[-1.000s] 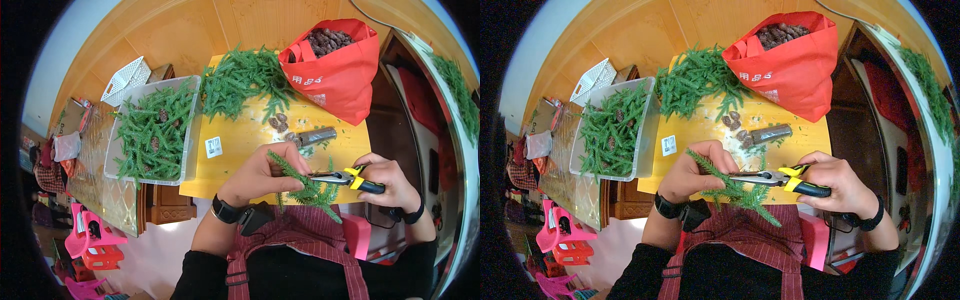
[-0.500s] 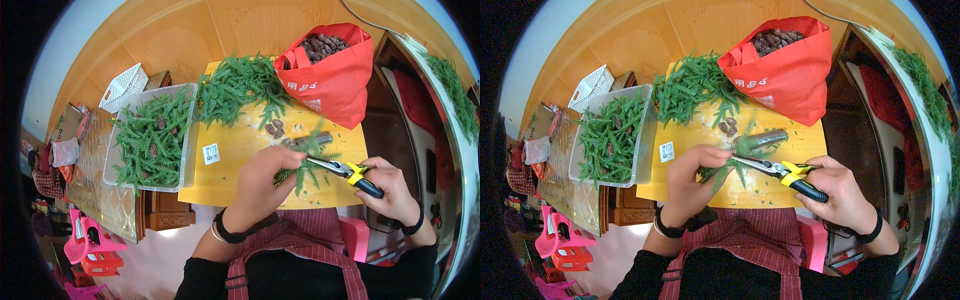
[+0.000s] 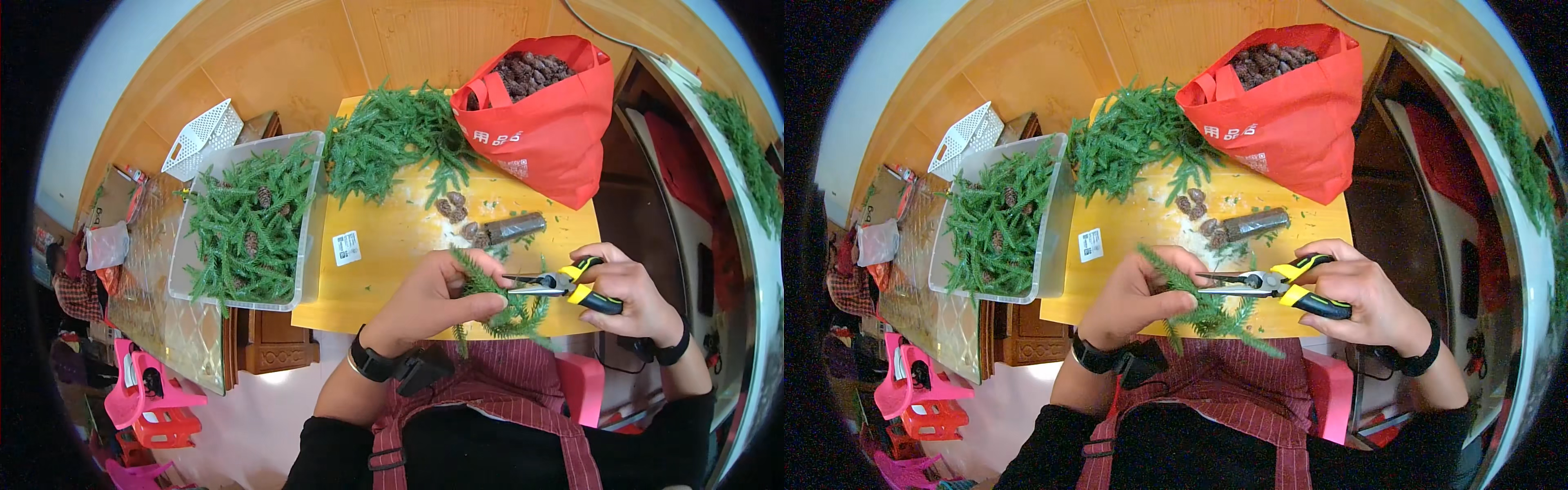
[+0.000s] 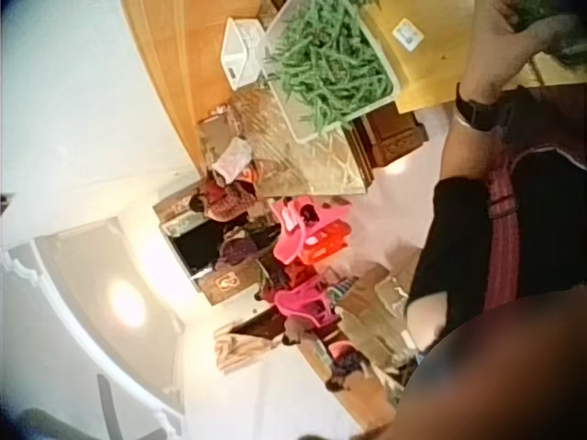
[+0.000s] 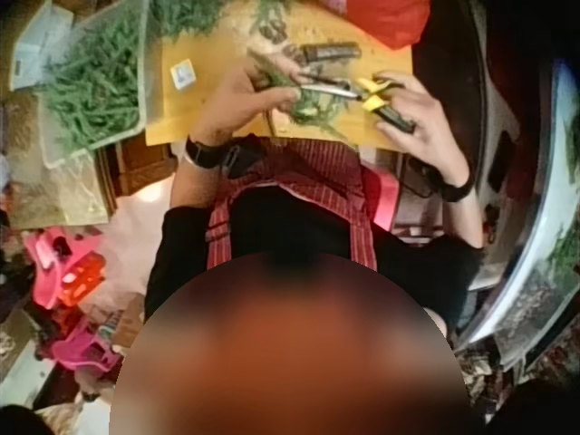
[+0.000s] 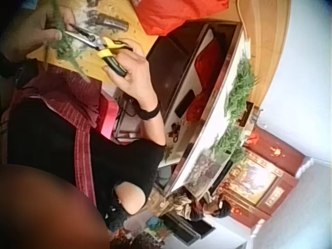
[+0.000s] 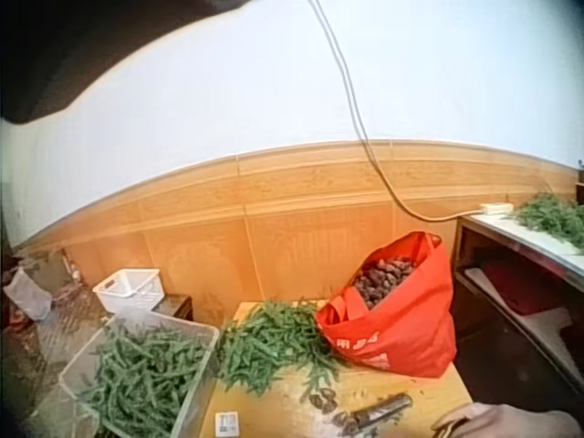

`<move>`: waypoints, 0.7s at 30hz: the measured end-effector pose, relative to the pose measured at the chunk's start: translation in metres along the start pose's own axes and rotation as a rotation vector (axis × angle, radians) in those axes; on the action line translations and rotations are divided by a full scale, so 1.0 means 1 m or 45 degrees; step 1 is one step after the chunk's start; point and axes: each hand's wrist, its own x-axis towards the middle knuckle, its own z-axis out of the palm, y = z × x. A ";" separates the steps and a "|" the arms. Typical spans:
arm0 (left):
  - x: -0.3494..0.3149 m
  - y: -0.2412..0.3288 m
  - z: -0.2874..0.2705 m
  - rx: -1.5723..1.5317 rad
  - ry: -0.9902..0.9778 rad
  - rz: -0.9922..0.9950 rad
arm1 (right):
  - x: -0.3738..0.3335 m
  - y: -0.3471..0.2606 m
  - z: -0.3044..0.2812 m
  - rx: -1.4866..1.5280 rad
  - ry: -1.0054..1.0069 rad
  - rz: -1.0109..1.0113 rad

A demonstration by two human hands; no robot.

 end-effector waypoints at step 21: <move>0.006 -0.010 0.012 0.633 0.473 0.561 | -0.001 -0.019 0.011 -0.243 0.220 0.093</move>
